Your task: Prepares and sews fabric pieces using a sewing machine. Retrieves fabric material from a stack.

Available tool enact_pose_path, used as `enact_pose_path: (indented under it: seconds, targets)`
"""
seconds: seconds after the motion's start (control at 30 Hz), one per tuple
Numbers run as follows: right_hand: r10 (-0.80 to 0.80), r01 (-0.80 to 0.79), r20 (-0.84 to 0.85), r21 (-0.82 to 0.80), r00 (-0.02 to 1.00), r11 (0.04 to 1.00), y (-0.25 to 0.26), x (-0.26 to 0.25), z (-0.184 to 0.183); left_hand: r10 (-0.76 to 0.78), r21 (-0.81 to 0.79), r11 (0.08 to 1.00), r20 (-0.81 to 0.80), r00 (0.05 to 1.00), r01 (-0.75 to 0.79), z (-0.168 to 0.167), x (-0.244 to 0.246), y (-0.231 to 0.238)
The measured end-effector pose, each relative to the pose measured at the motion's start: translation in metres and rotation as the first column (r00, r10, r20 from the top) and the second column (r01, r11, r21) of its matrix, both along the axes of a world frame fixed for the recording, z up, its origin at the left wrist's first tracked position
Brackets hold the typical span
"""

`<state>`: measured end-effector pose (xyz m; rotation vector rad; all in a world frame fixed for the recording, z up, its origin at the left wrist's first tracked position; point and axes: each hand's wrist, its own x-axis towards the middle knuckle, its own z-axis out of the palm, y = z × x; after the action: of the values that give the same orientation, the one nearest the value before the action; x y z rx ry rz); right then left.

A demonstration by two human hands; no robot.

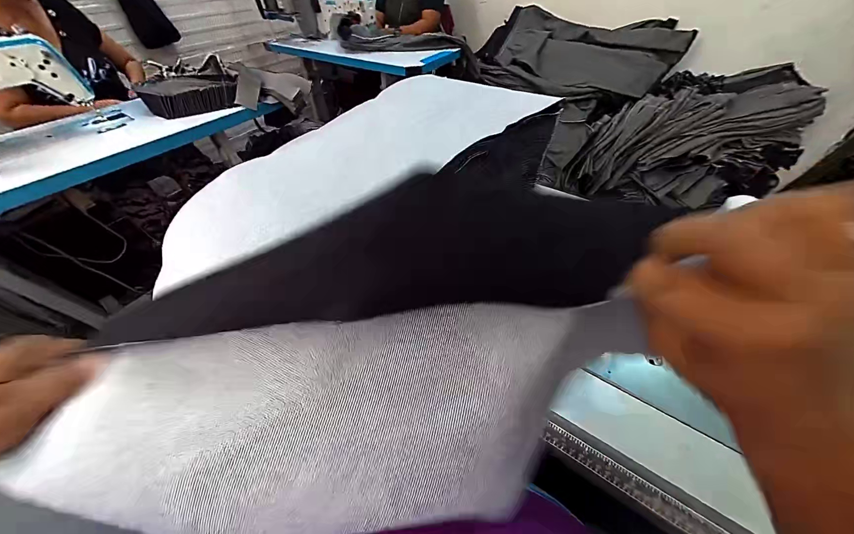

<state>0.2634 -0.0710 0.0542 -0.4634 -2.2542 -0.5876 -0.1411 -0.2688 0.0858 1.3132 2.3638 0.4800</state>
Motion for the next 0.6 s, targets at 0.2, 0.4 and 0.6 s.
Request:
enact_pose_path:
  seconds: [0.2,0.4,0.6]
  targets:
    - [0.210,0.627,0.702,-0.706,0.680,0.330,0.007,-0.050,-0.114,-0.414,-0.568,0.683,0.216,0.884,0.459,-0.226,-0.014,0.065]
    - [0.240,0.181,0.501,-0.652,0.831,0.736,-0.041,-0.083,-0.217,-0.246,0.200,0.962,0.320,0.915,0.188,-0.336,0.061,0.116]
    - [-0.129,0.217,0.287,-0.895,0.949,-0.390,-0.056,-0.053,-0.214,-0.460,-0.084,0.872,0.197,0.866,0.482,-0.295,0.059,0.169]
